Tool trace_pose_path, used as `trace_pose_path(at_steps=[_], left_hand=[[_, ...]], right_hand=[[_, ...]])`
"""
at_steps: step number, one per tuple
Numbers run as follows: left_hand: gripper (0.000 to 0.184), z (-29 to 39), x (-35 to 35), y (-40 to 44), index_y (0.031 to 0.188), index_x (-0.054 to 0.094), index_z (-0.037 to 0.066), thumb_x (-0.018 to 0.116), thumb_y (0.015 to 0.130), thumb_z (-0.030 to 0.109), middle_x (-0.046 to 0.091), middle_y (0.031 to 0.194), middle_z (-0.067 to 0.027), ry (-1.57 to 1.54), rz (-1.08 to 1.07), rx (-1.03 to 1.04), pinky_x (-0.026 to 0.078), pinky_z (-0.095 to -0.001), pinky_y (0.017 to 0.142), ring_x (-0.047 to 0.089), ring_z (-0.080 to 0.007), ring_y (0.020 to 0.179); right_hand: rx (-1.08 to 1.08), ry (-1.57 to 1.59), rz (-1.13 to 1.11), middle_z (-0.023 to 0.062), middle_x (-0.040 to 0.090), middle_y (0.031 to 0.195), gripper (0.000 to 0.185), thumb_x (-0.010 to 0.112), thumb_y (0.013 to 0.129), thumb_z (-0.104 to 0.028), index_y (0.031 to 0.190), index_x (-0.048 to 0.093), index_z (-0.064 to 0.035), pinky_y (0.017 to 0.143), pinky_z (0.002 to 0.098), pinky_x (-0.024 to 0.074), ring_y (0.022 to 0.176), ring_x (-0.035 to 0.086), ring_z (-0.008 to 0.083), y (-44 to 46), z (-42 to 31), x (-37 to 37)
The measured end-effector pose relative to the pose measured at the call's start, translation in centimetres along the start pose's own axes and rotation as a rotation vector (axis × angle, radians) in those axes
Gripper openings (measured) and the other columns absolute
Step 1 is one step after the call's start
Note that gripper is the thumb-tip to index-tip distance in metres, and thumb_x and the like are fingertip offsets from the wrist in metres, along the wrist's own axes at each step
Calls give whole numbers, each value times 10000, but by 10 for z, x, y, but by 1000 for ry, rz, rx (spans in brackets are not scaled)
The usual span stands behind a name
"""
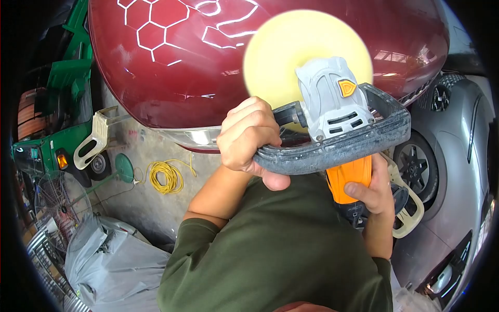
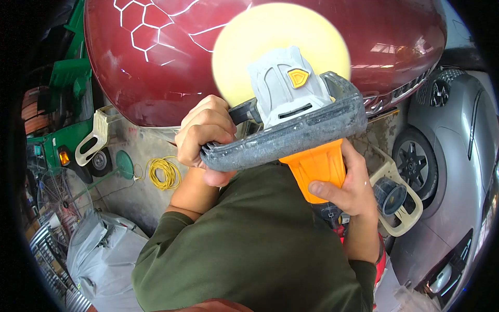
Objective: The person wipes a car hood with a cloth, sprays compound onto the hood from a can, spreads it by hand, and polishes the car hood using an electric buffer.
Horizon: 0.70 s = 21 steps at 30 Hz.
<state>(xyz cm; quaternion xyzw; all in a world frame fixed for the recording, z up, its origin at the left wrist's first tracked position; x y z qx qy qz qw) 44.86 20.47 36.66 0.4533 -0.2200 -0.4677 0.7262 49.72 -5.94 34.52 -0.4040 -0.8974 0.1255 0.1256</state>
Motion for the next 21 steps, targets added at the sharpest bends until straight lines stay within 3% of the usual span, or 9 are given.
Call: trace_pose_path(at_steps=[15,21], left_hand=[[790,14,23,-21,784,531,13,512,954,784,526,601,-57,-37,30,-7,385,-332,480,497,-181,490],[791,16,39,-29,759,538,6,567,928,779,538,613,-61,-76,14,-8,404,-337,493,515,-194,504]], right_hand=[[72,24,8,153,652,1308,832,909,753,-236,1414,520,86,1058,372,475,1212,621,219,-26,20,-14],[53,17,79,152,661,1298,841,915,749,-246,1415,518,82,1052,372,479,1203,630,219,-44,35,-26]])
Point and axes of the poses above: each hand's wrist, its own y-axis towards the middle knuckle, its own x-axis out of the palm, z = x × y, the point moved 5 cm from there along y, towards the middle knuckle
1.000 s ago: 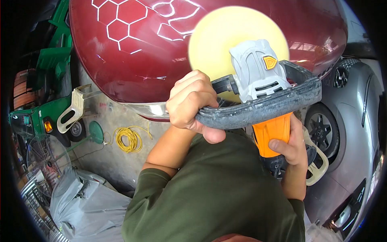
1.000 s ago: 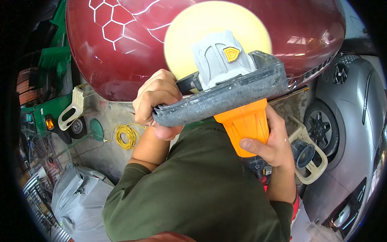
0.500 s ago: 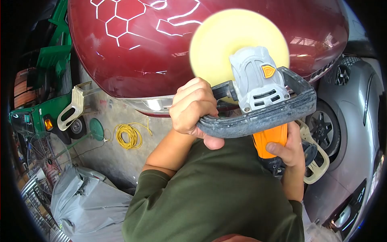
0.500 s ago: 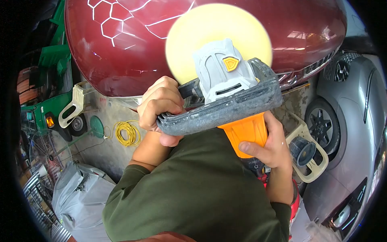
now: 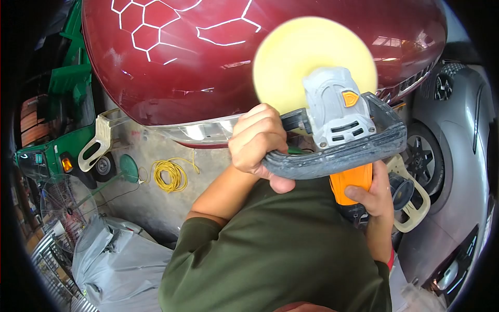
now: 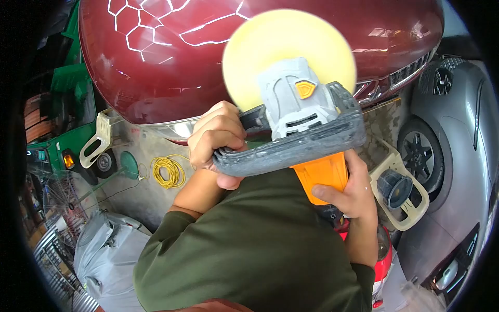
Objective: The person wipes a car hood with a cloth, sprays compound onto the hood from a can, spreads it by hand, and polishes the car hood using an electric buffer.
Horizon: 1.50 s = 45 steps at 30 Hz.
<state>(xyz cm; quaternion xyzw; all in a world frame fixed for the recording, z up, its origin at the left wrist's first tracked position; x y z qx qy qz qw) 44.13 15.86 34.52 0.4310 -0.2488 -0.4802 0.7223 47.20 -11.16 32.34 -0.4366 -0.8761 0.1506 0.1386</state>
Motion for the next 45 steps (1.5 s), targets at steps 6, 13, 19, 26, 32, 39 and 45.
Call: trace_pose_path(at_steps=[6,13,19,26,32,39,45], left_hand=[[695,-5,29,9,661,527,48,799,827,666,497,591,-56,-68,-85,-38,363,-323,474,497,-220,479],[696,8,12,4,627,504,41,816,821,632,474,566,-59,-78,-126,-128,364,-328,461,488,-226,461],[708,35,-44,2,629,488,24,797,850,622,477,569,-57,14,-196,-277,362,-340,463,493,-227,465],[724,81,-98,-27,646,463,9,660,972,624,475,572,-67,119,-136,-398,368,-357,475,478,-237,471],[743,93,-113,-38,643,457,8,600,1003,642,515,582,-88,155,-116,-457,415,-360,497,487,-226,477],[877,42,-69,23,634,401,78,666,775,902,506,543,-37,100,-236,-698,394,-284,466,498,-154,472],[715,4,-15,55,679,511,31,855,749,654,555,612,-27,-75,-446,-632,373,-255,501,513,-116,519]], right_hand=[[-13,67,104,147,663,1291,873,898,761,-338,1425,510,74,1049,375,480,1201,638,231,-19,14,-13],[2,96,1,141,649,1315,893,879,775,-337,1457,480,79,1063,371,471,1226,622,223,-17,24,2],[73,186,-171,138,619,1375,953,881,771,-276,1526,421,82,1099,363,448,1278,593,210,7,16,47],[-61,-70,-408,204,693,1310,956,890,766,-362,1517,465,48,1070,389,483,1228,669,287,34,15,87],[-86,-124,-412,223,715,1274,958,897,780,-441,1498,486,42,1054,393,504,1210,697,315,39,14,98],[-101,189,-144,195,660,1337,903,905,801,-356,1477,488,73,1086,386,473,1254,633,257,21,13,76],[-149,437,53,178,645,1326,894,896,801,-355,1471,484,70,1080,374,464,1242,620,246,12,41,50]])
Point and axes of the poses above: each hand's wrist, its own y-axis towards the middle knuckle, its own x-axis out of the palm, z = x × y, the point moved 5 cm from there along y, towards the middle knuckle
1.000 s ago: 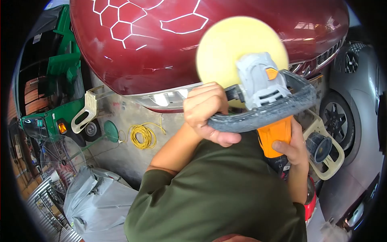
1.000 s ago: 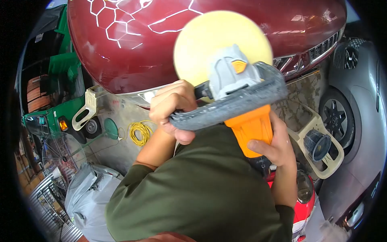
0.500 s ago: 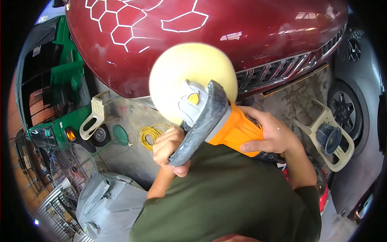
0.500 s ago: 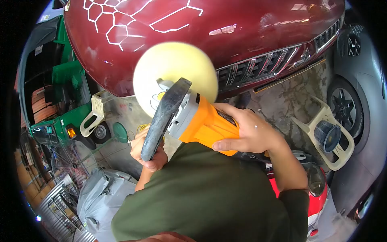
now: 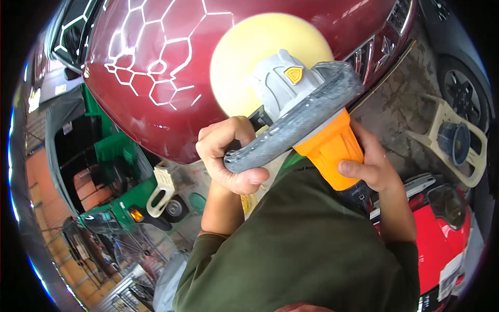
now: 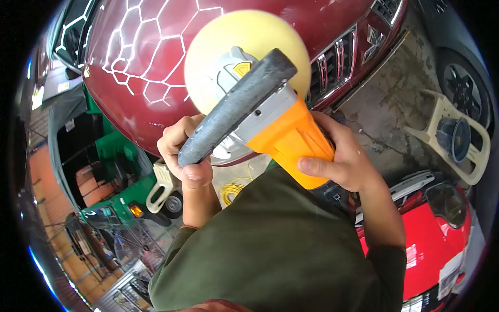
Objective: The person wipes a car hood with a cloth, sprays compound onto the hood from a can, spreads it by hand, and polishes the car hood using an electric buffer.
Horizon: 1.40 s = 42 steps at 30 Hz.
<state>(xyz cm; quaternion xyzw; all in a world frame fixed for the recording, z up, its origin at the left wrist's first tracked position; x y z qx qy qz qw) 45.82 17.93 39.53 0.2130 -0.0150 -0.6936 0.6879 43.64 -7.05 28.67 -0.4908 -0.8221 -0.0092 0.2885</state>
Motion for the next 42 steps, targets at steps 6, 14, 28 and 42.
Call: trace_pose_path(at_steps=[6,14,28,42], left_hand=[[747,5,7,5,660,499,33,868,716,681,519,598,-23,55,-29,-82,347,-268,501,498,-124,520],[932,13,-13,-20,665,496,16,721,688,920,474,572,27,241,64,-169,301,-250,463,420,-67,502],[853,1,-65,-87,618,386,75,724,791,839,435,584,1,155,108,-17,310,-305,540,393,-142,528],[798,-9,-63,-117,726,511,56,587,867,838,468,630,-25,123,21,-45,358,-303,589,426,-140,569]], right_hand=[[2,145,-38,168,644,1328,878,885,806,-310,1478,471,76,1089,372,460,1247,615,241,0,13,2],[-52,72,-94,180,675,1301,874,881,820,-326,1476,476,84,1073,370,480,1224,648,245,3,26,23],[-181,-243,-159,224,745,1132,879,873,801,-476,1439,531,24,941,413,557,1053,744,361,9,53,59],[-155,-471,-117,260,714,1213,905,833,843,-522,1462,496,47,956,450,553,1107,712,423,-9,44,48]])
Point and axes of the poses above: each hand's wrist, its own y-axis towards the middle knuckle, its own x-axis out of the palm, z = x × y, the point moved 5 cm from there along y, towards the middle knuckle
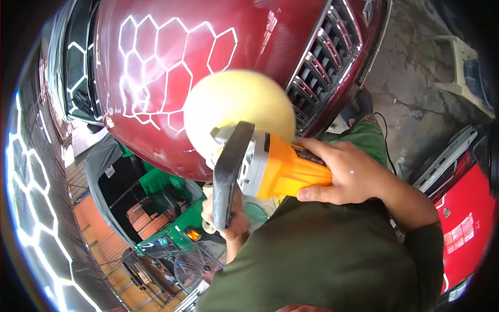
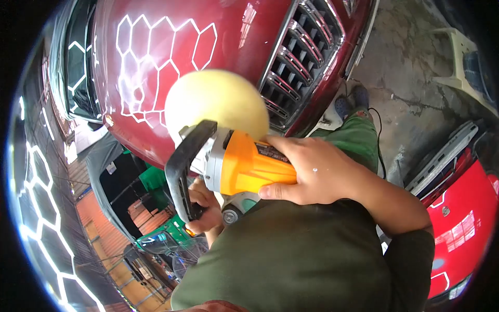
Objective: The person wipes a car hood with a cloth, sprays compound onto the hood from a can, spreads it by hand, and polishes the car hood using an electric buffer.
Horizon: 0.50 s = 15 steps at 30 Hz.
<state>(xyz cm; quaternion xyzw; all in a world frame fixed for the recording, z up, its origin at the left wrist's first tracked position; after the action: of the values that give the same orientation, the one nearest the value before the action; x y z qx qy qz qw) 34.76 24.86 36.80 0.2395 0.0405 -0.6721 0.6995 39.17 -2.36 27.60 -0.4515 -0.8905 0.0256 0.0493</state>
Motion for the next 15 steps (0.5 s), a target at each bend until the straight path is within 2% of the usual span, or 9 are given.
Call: trace_pose_path(at_steps=[2,3,5,6,7,10,15], left_hand=[[822,2,10,35,746,608,-37,629,872,775,600,709,-73,-73,-115,11,402,-271,531,561,-145,631],[834,5,21,52,734,595,-46,655,863,775,580,678,-55,-35,-59,28,395,-257,515,539,-129,593],[863,10,41,85,710,569,-64,707,844,776,541,615,-21,43,55,56,381,-229,483,494,-96,516],[858,18,53,103,694,563,-56,728,834,774,524,587,-10,80,9,58,367,-229,467,480,-91,495],[849,30,77,122,663,547,-19,756,798,792,494,557,14,23,-131,-9,346,-232,453,462,-80,488],[843,41,109,147,628,509,16,748,790,808,456,532,32,79,-166,2,327,-237,449,443,-70,484],[910,48,111,145,595,524,30,636,770,916,476,530,31,309,-197,-13,272,-248,481,453,-60,503]], right_hand=[[-28,77,90,254,716,1212,903,837,846,-509,1464,490,51,965,438,550,1116,717,410,-5,0,-18],[13,135,88,242,721,1201,884,833,862,-485,1468,483,54,976,416,545,1132,723,380,-7,-2,-27],[41,203,171,273,713,1198,906,797,871,-558,1469,487,49,976,444,543,1136,709,411,-12,2,-44],[54,232,209,288,709,1196,920,778,875,-594,1470,489,46,976,458,542,1138,702,427,-15,2,-53],[65,293,223,264,718,1202,922,771,885,-591,1478,481,53,983,441,539,1140,713,392,-17,0,-61],[41,374,264,239,718,1230,918,765,895,-583,1486,477,57,994,428,534,1154,713,364,-20,7,-75],[-2,466,247,234,710,1255,920,768,901,-575,1493,471,63,1003,412,528,1154,710,339,-23,20,-70]])
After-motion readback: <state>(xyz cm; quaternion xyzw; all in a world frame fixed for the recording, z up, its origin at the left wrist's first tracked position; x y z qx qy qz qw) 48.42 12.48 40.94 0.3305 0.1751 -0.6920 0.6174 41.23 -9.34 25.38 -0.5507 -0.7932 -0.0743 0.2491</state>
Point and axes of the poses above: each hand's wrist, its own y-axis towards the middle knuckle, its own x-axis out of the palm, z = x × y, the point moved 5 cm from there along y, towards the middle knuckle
